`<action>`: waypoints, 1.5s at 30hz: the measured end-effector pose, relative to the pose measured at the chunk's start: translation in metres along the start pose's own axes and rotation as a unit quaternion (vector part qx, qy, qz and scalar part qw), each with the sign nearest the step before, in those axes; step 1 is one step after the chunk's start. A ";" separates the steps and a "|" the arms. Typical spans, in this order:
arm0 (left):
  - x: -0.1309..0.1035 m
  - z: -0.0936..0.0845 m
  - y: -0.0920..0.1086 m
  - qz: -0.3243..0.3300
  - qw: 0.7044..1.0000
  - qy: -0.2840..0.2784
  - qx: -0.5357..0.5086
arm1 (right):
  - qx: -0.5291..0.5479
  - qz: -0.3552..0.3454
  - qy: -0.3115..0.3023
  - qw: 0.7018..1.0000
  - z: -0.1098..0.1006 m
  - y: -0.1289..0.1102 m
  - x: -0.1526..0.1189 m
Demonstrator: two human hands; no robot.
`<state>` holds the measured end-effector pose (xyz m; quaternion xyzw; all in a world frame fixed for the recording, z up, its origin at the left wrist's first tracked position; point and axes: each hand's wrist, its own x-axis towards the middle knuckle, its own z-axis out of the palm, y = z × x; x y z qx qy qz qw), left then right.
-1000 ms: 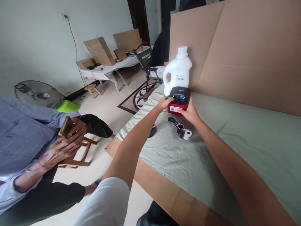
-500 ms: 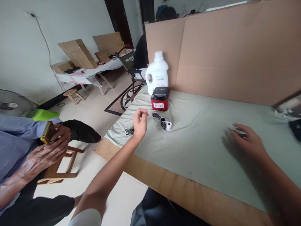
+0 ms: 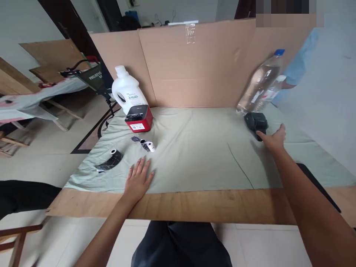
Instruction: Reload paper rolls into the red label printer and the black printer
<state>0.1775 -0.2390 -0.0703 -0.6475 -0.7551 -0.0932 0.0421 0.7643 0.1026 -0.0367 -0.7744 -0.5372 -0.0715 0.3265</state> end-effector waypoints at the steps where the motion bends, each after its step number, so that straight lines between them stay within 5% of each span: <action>1: 0.000 0.000 0.000 0.000 1.000 -0.001 0.002 | 0.016 0.040 -0.038 0.998 -0.001 -0.012 0.003; 4: -0.003 -0.001 0.000 0.001 1.000 0.003 0.011 | 0.063 0.108 -0.116 0.985 -0.004 -0.043 0.014; 9: -0.014 -0.002 0.001 0.011 1.000 0.008 0.017 | 0.014 0.051 -0.150 0.987 -0.003 -0.063 0.039; 15: -0.021 -0.006 0.002 0.008 1.000 0.003 0.007 | -0.041 0.071 -0.195 0.977 -0.005 -0.076 0.046; 20: -0.019 -0.009 0.004 -0.002 1.000 -0.007 -0.002 | -0.021 0.003 -0.134 0.991 -0.018 -0.122 -0.003; 25: -0.016 -0.011 0.007 -0.014 0.999 -0.026 -0.013 | 0.091 -0.085 -0.207 0.970 -0.031 -0.192 -0.091; 30: -0.015 -0.016 0.009 -0.020 0.999 -0.031 -0.032 | 0.166 -0.086 -0.237 0.953 -0.012 -0.243 -0.160; 36: -0.014 -0.019 0.010 -0.021 0.998 -0.039 -0.052 | 0.190 -0.044 -0.202 0.960 0.018 -0.262 -0.196; 45: -0.012 -0.021 0.011 -0.029 0.996 -0.058 -0.060 | 0.168 -0.042 -0.203 0.964 0.010 -0.270 -0.221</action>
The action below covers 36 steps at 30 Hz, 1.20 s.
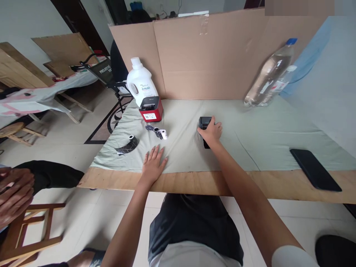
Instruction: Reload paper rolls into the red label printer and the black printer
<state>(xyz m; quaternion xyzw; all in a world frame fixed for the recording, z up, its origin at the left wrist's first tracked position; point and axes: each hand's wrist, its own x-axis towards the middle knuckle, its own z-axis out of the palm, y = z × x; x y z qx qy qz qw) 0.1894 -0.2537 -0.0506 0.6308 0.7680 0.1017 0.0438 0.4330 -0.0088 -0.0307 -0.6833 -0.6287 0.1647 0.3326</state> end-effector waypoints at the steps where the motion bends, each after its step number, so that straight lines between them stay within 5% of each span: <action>1: 0.000 0.000 0.000 0.001 1.000 0.002 -0.001 | 0.010 -0.007 0.005 1.000 -0.002 0.001 0.000; 7: -0.007 -0.007 0.007 0.018 0.997 0.075 -0.028 | 0.021 -0.090 0.014 0.996 -0.029 0.024 0.011; 12: 0.026 -0.026 0.058 0.071 0.970 0.137 -0.187 | 0.135 -0.131 -0.025 0.982 -0.028 0.057 0.025; 15: 0.091 -0.031 0.104 0.050 0.929 0.059 -0.362 | 0.152 -0.122 -0.049 0.980 -0.019 0.067 0.028; 18: 0.169 -0.028 0.142 -0.108 0.844 -0.062 -0.522 | 0.128 -0.132 -0.058 0.981 -0.016 0.069 0.029; 22: 0.234 -0.019 0.164 -0.142 0.801 -0.144 -0.564 | 0.091 -0.138 -0.074 0.983 -0.017 0.070 0.030; 28: 0.245 -0.008 0.162 -0.121 0.765 -0.253 -0.580 | 0.086 -0.146 -0.069 0.983 -0.016 0.072 0.029; 36: 0.241 -0.008 0.154 -0.117 0.767 -0.267 -0.572 | 0.086 -0.149 -0.067 0.983 -0.018 0.071 0.028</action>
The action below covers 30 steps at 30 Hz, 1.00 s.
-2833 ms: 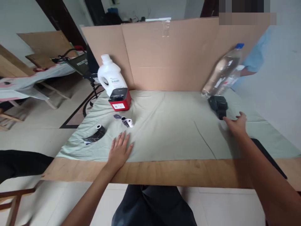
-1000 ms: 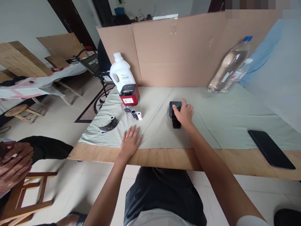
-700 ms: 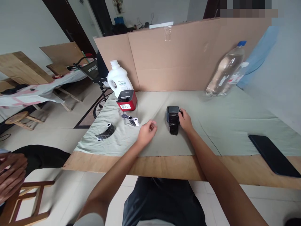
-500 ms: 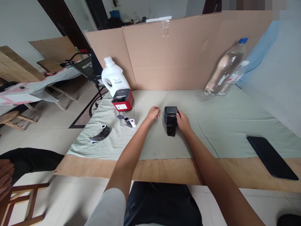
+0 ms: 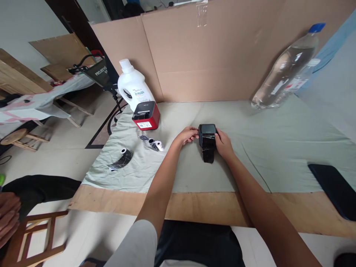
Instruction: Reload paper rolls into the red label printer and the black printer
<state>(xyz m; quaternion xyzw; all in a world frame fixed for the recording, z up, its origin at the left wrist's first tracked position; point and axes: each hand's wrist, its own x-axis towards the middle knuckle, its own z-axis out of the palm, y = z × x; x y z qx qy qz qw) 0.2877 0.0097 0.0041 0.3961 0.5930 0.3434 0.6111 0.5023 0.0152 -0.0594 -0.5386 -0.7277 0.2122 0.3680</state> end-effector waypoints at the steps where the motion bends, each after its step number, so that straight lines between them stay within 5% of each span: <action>1: 0.000 0.000 0.000 0.000 1.000 0.001 0.006 | 0.002 0.001 0.000 1.000 0.000 0.000 0.000; 22: -0.002 0.003 -0.004 0.010 0.998 0.033 0.058 | 0.059 0.005 0.020 0.998 0.005 0.009 0.004; 30: -0.021 0.005 0.007 0.059 0.996 0.058 0.032 | 0.064 -0.004 0.016 0.998 0.006 0.016 0.005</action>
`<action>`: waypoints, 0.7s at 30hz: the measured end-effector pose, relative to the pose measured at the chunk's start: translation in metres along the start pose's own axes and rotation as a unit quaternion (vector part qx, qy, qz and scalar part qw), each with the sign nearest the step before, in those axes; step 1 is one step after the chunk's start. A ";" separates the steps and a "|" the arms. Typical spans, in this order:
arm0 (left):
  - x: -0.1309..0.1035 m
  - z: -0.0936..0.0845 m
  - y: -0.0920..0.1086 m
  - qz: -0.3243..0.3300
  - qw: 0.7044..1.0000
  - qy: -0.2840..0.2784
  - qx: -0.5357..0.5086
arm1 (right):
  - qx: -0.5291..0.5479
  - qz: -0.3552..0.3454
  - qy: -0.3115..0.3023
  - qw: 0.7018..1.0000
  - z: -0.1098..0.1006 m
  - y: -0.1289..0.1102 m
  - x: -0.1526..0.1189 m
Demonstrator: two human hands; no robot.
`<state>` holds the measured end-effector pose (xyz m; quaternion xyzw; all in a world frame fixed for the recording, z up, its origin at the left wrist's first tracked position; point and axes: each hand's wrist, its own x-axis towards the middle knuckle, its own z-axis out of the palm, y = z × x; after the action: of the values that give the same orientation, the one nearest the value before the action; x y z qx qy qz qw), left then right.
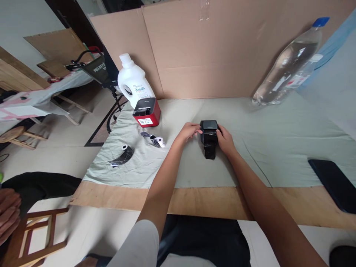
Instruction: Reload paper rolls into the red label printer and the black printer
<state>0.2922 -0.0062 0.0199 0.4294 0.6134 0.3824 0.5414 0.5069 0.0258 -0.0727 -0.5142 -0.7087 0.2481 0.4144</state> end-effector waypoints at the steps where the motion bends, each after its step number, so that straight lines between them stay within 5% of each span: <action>1: -0.003 0.001 0.003 0.008 1.000 -0.006 0.003 | 0.000 -0.001 0.001 1.000 0.000 0.000 0.000; 10: -0.006 0.004 0.010 0.014 0.999 -0.040 -0.020 | -0.001 -0.001 0.003 1.000 -0.001 -0.007 -0.001; 21: 0.025 0.014 -0.018 0.067 0.998 -0.020 0.005 | 0.014 0.005 0.010 1.000 0.001 -0.004 -0.001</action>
<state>0.3027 0.0110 -0.0074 0.4800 0.5745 0.4058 0.5243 0.5044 0.0241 -0.0706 -0.5140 -0.6984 0.2548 0.4279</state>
